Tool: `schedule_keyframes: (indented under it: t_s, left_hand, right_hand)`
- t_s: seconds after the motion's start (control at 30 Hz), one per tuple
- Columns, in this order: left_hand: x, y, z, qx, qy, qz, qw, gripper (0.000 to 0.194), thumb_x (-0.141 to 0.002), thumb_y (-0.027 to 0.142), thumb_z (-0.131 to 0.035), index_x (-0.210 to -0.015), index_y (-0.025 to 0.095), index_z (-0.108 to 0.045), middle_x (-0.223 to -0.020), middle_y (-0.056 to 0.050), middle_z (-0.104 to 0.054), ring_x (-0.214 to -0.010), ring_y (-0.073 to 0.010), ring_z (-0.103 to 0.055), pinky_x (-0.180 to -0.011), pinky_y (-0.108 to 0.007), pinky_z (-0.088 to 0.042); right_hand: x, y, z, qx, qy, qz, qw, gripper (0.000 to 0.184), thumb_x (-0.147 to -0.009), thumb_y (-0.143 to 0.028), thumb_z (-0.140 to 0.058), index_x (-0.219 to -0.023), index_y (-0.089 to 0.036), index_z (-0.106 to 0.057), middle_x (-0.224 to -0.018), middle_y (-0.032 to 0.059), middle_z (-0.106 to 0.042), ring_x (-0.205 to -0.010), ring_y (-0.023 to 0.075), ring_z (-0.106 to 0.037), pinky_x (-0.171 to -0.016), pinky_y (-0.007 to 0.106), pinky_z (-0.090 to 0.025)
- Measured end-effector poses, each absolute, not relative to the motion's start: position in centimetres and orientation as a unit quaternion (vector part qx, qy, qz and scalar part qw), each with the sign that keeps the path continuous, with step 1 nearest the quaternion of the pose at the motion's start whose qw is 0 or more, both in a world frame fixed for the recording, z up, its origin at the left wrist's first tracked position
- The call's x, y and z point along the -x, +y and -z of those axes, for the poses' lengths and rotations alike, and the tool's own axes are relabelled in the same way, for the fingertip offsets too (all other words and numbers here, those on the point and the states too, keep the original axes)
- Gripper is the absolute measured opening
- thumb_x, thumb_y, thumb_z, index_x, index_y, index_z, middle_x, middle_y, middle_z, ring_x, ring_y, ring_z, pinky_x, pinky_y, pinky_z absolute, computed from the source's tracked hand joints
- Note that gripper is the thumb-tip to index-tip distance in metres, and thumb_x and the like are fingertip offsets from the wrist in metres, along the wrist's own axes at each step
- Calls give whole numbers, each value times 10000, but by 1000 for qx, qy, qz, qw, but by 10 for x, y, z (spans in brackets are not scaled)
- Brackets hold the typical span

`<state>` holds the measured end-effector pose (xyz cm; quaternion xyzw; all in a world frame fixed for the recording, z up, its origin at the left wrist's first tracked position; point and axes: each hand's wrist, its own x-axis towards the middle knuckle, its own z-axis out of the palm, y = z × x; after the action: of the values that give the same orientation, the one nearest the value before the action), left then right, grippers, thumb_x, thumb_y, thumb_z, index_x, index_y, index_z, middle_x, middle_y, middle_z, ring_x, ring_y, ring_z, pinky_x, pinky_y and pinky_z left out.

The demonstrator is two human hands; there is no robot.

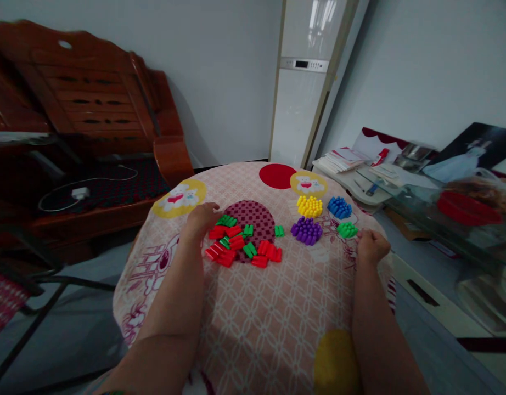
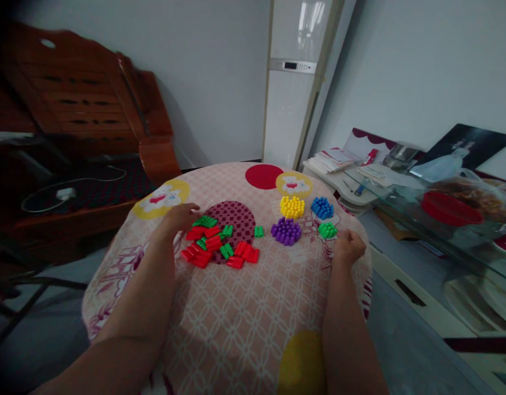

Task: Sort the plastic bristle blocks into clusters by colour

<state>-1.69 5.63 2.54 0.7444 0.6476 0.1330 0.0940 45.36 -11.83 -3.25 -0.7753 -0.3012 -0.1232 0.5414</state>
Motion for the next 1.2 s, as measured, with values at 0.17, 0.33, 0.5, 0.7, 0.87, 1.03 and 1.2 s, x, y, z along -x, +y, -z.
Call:
schedule_keyframes:
  t_s: [0.17,0.33,0.5,0.7,0.87,1.03,1.2]
  left_hand:
    - [9,50,-26,-808,551,-103,182,281,-745,319,-628,-979,235,-759,-973,-67,-759,-869,-232,-680,-745,-265,-486]
    - [-31,35,-29,-855,421,-142,269,256,-688,267,-668,-926,242,-762,-835,-20,-734,-761,-188,-648,-695,-243,-466]
    - [-69,19,-32,-847,355,-202,339,236,-640,193,-671,-862,218,-749,-709,9,-684,-664,-157,-618,-612,-228,-447]
    - [-95,-4,-48,-780,283,-273,486,226,-741,250,-646,-947,169,-690,-769,-16,-702,-699,-147,-651,-630,-242,-501]
    - [-118,-24,-54,-710,260,-322,570,218,-756,259,-664,-936,141,-630,-762,-26,-690,-673,-138,-652,-617,-243,-513]
    - [-130,-32,-50,-690,263,-339,583,262,-744,277,-679,-954,150,-589,-805,-34,-696,-695,-135,-656,-618,-235,-508]
    - [-137,-33,-42,-707,267,-345,556,282,-719,294,-696,-930,160,-566,-706,5,-661,-617,-119,-623,-561,-212,-459]
  right_hand:
    - [-449,-119,32,778,-252,109,565,288,-754,-290,-500,-747,-140,-746,-589,72,-665,-600,249,-623,-636,369,-505]
    - [-446,-120,28,771,-257,138,567,276,-757,-301,-504,-743,-156,-737,-580,58,-659,-593,242,-625,-639,368,-520]
    - [-430,-123,13,757,-276,202,557,303,-783,-329,-517,-819,-128,-741,-730,115,-717,-705,255,-661,-727,378,-529]
    - [-341,-126,-17,617,-528,152,564,306,-895,-394,-558,-966,-150,-728,-847,112,-731,-712,205,-654,-705,337,-534]
    - [-278,-122,-11,521,-658,-28,544,374,-861,-397,-656,-1175,-193,-678,-926,95,-733,-766,209,-671,-711,341,-563]
    - [-279,-116,1,513,-581,-203,599,478,-850,-389,-648,-1285,-198,-592,-800,21,-707,-668,162,-659,-628,285,-565]
    - [-293,-111,-2,493,-487,-303,654,428,-723,-400,-751,-1079,-178,-665,-776,13,-709,-605,151,-652,-584,293,-581]
